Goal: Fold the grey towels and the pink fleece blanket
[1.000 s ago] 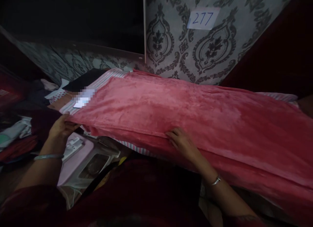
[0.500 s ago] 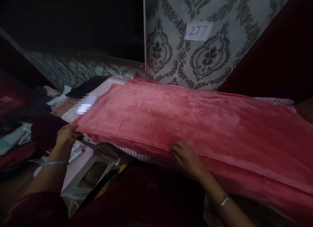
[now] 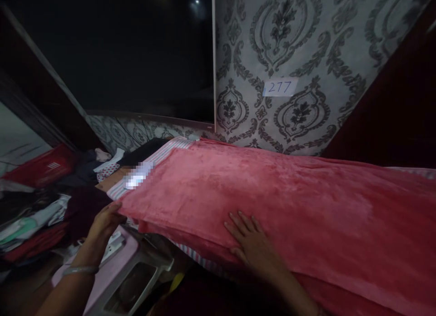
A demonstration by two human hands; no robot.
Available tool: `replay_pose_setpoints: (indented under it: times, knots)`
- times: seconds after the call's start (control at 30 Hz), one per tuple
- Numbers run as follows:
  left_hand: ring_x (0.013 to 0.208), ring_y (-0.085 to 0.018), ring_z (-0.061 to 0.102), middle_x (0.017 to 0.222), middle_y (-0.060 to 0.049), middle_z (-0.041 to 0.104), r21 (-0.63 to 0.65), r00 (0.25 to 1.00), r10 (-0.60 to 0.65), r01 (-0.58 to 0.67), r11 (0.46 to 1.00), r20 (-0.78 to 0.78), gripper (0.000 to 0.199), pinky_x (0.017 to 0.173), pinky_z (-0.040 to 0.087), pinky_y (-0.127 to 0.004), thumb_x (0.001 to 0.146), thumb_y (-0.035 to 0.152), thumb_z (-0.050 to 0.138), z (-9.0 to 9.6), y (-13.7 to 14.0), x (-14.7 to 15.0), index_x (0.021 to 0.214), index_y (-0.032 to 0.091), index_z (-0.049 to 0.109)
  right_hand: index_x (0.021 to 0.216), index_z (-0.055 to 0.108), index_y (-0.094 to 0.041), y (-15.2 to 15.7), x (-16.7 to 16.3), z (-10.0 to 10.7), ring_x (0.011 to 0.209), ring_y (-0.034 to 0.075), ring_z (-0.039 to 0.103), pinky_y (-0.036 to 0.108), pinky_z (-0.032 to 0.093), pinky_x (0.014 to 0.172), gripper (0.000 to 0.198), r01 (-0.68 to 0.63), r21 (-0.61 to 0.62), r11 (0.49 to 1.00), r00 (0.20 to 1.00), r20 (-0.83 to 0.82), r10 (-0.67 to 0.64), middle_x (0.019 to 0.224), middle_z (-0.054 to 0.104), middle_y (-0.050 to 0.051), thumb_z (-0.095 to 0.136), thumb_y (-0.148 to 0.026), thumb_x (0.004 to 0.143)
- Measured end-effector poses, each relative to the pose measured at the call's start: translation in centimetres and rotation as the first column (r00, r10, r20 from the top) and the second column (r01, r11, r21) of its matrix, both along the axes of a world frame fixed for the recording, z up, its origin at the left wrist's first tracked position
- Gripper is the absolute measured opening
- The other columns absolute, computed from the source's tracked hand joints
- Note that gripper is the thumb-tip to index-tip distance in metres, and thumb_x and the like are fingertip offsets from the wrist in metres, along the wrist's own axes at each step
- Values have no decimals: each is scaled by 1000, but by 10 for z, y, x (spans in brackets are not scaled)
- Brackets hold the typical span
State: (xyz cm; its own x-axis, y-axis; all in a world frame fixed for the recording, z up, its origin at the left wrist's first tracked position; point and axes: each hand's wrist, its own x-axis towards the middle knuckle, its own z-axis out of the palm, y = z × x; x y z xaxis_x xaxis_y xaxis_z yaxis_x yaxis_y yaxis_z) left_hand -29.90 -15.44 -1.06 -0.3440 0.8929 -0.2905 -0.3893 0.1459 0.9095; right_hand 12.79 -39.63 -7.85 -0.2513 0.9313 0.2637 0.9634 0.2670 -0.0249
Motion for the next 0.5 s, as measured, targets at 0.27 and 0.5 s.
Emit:
replay_pose_setpoints:
  times: [0.27, 0.5]
  knots:
    - [56, -12, 59, 68, -1, 64, -59, 985, 59, -51, 997, 159, 12, 53, 54, -22, 76, 6, 58, 3, -13, 23, 81, 16, 61, 161, 13, -38, -1, 1, 2, 152, 27, 24, 55, 26, 120, 70, -4, -18, 1000, 999, -35, 4, 164, 30, 0, 47, -42, 100]
    - [66, -16, 59, 83, -4, 62, 23, 927, 161, -163, 986, -338, 32, 64, 55, -33, 65, 9, 64, -5, -7, 11, 96, 13, 59, 160, 19, -41, -2, -1, 4, 154, 28, 20, 57, 26, 120, 68, 12, -68, 998, 997, -76, -17, 166, 25, 0, 51, -40, 100]
